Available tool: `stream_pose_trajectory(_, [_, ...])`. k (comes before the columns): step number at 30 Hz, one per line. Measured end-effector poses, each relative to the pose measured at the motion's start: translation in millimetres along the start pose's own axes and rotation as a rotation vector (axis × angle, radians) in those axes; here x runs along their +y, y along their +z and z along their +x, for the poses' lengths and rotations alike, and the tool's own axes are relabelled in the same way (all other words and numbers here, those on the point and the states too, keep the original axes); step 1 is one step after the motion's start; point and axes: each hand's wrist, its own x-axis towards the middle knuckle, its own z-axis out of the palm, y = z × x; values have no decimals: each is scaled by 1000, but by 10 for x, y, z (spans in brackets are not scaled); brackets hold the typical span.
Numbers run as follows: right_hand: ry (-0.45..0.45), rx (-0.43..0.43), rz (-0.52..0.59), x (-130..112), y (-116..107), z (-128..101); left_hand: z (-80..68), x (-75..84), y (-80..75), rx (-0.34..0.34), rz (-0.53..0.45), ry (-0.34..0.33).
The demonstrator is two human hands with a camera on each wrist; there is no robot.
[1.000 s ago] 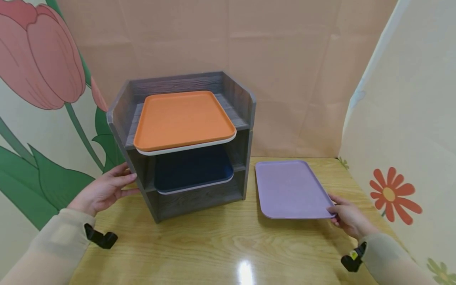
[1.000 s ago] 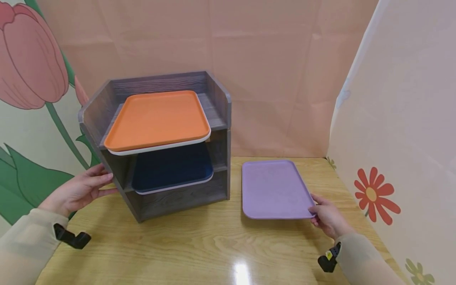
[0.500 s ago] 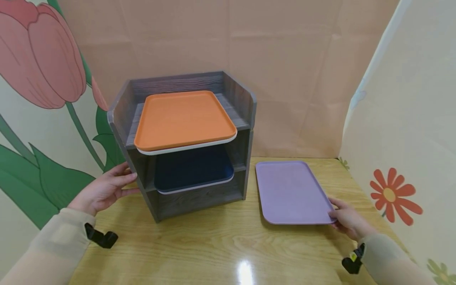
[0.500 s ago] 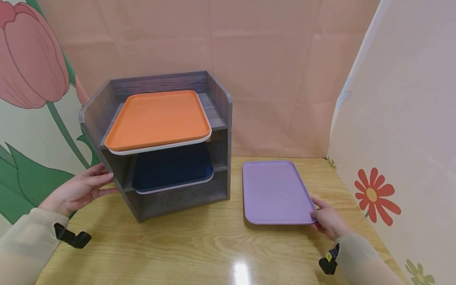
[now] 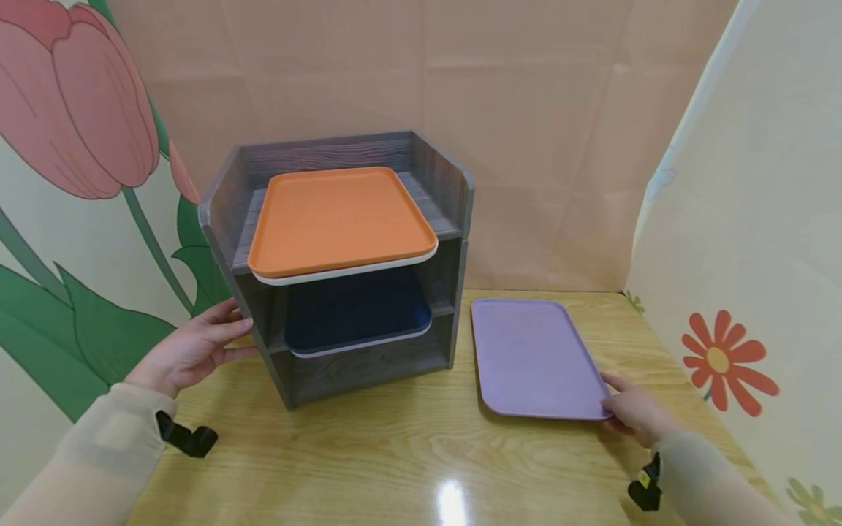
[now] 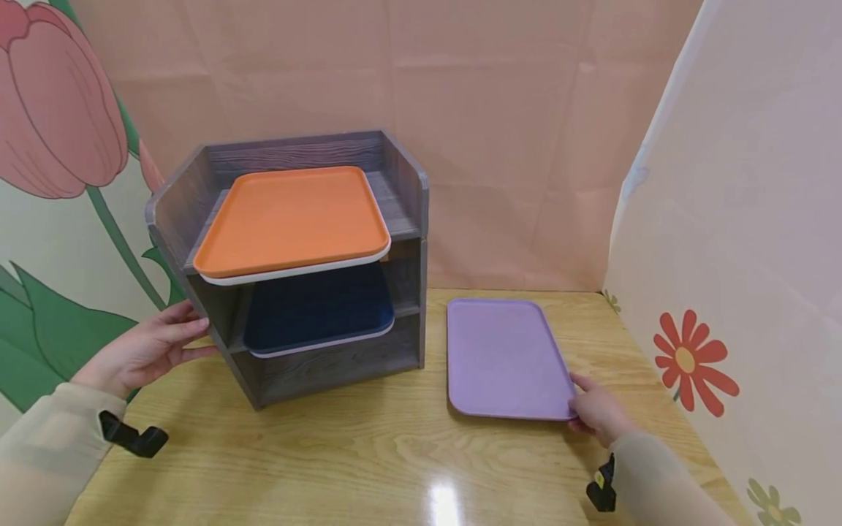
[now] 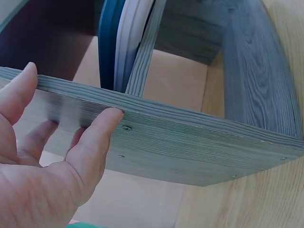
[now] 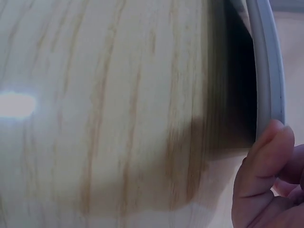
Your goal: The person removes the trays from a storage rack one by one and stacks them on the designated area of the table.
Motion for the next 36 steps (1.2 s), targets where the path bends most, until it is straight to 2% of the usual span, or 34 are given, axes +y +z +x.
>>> stream_pose_trajectory(9, [-3,20,-43,39,39,52,-2,-3,2,7,-13,0])
stream_pose_trajectory(17, [21,44,-162,146,11,179,7,-13,-3,-8,-35,6])
stream_pose_trajectory(27, [33,39,-161,182,25,214,17,-14,-4,-13,-49,24])
stream_pose_trajectory(36, [22,41,-208,201,19,232,24,-25,-16,-12,-37,18])
